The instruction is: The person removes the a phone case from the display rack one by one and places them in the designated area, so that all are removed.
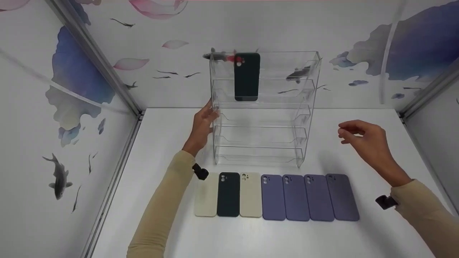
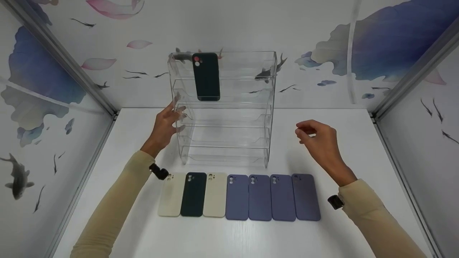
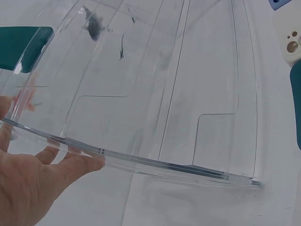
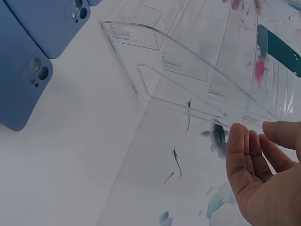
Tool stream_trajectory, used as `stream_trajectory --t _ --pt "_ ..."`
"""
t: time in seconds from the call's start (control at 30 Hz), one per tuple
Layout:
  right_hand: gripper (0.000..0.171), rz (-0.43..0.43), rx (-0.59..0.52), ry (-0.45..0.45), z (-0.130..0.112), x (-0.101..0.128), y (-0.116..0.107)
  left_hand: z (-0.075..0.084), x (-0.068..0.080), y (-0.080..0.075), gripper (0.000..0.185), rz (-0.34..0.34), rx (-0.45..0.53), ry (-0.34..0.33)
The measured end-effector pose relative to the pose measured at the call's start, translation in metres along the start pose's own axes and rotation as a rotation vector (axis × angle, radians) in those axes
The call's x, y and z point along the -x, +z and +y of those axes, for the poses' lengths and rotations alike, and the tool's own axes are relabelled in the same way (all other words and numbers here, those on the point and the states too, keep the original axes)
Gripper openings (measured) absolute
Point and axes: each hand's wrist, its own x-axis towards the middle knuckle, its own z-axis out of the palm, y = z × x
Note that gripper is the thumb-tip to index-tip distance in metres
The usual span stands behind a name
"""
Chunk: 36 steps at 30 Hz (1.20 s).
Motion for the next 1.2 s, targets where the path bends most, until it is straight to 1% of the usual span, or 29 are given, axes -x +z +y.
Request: stream_trajectory --t 0.27,0.73,0.97,1.07,1.2 --pt "0.021 -0.011 -0.025 -0.043 -0.017 -0.014 0.007 0.0 0.002 -0.001 0.068 -0.023 -0.001 0.013" --pt "0.02 -0.022 -0.028 -0.077 -0.044 -0.043 0.017 0.0 0.0 -0.001 0.066 -0.01 -0.001 -0.001" --pt "0.019 -0.016 -0.013 -0.071 -0.058 -0.062 0.028 0.001 0.0 -0.001 0.067 -0.001 -0.005 -0.016" --pt "0.019 -0.019 -0.008 -0.086 -0.062 -0.069 0.034 0.002 0.001 -0.001 0.066 0.004 -0.015 -0.019" --pt "0.02 -0.03 -0.009 -0.113 -0.069 -0.079 0.043 0.002 0.002 0.0 0.067 -0.002 -0.026 -0.005"
